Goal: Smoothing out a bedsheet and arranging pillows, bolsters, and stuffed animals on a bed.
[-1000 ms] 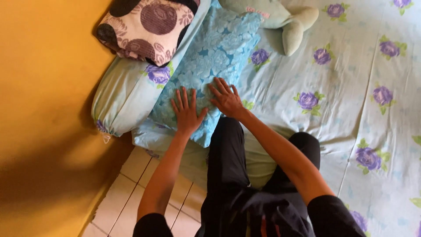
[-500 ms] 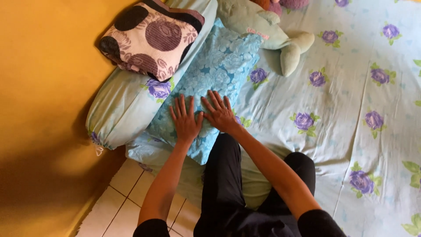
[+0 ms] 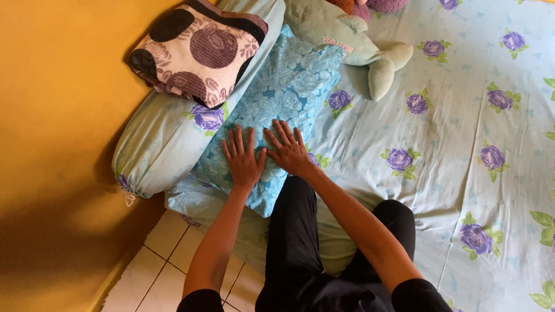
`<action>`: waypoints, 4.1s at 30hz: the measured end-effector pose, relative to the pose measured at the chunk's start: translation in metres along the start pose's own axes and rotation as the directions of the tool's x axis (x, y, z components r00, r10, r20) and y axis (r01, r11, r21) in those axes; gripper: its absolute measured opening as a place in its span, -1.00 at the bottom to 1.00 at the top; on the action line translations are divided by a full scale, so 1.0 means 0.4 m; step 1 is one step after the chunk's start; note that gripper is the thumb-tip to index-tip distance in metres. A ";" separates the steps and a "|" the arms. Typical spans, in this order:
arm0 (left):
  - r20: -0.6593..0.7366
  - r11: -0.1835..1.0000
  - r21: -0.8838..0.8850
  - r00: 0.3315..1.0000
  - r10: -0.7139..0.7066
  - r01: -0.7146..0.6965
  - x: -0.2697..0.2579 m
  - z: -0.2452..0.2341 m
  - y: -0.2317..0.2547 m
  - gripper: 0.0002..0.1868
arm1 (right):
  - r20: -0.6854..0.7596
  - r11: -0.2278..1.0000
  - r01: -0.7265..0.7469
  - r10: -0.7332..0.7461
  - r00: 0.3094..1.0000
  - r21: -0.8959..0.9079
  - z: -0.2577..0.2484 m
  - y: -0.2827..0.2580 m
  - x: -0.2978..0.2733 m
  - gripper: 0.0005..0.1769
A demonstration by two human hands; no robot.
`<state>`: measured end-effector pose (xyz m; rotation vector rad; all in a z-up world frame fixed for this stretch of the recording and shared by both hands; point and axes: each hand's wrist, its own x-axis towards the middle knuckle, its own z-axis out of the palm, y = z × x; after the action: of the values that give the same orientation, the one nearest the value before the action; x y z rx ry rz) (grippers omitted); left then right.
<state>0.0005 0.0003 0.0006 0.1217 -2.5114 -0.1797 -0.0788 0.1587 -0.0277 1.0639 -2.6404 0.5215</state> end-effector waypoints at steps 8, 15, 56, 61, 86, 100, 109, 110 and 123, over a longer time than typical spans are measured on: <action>0.024 1.000 0.013 1.000 -0.007 0.007 0.003 -0.006 0.004 -0.26 | -0.015 1.000 0.012 -0.012 1.000 0.006 0.000 0.003 -0.001 -0.26; 0.018 1.000 0.029 1.000 -0.004 0.004 0.002 -0.006 0.004 -0.28 | -0.023 0.999 0.017 -0.017 1.000 0.031 -0.003 0.003 -0.001 -0.26; 0.103 0.755 -0.053 0.749 0.655 -0.653 0.291 0.155 0.593 -0.37 | -0.228 0.857 -0.515 0.499 0.836 -0.013 -0.329 0.591 -0.442 -0.32; 0.241 0.763 -0.105 0.728 0.642 -0.638 0.295 0.280 0.637 -0.37 | -0.182 0.799 -0.600 0.597 0.781 0.046 -0.269 0.675 -0.475 -0.33; 0.392 0.987 -0.093 0.907 0.154 -0.128 0.874 0.959 0.707 -0.23 | 0.301 -0.001 -0.639 0.883 0.361 0.769 0.184 1.382 -0.047 -0.29; 0.557 0.978 0.097 0.824 0.101 -0.185 1.048 0.973 0.623 0.05 | 0.152 0.443 -0.747 0.803 0.577 0.496 -0.006 1.440 0.128 -0.16; 0.607 0.980 0.114 0.792 0.062 -0.165 1.055 0.970 0.610 0.07 | 0.509 -0.166 -0.842 0.849 0.143 0.513 0.140 1.492 0.074 -0.07; 0.609 0.980 0.100 0.789 0.078 -0.174 1.051 0.969 0.603 0.07 | 0.509 -0.172 -0.846 0.851 0.131 0.505 0.136 1.480 0.069 -0.05; 0.665 0.987 0.123 0.747 -0.006 -0.103 1.094 0.959 0.468 0.16 | 0.505 0.760 -0.650 0.569 0.648 -0.022 -0.082 1.367 0.249 0.27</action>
<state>-0.5869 0.1672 -0.0278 0.0564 -3.2492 0.0021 -0.5311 0.4769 -0.0906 0.2874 -3.4760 0.6725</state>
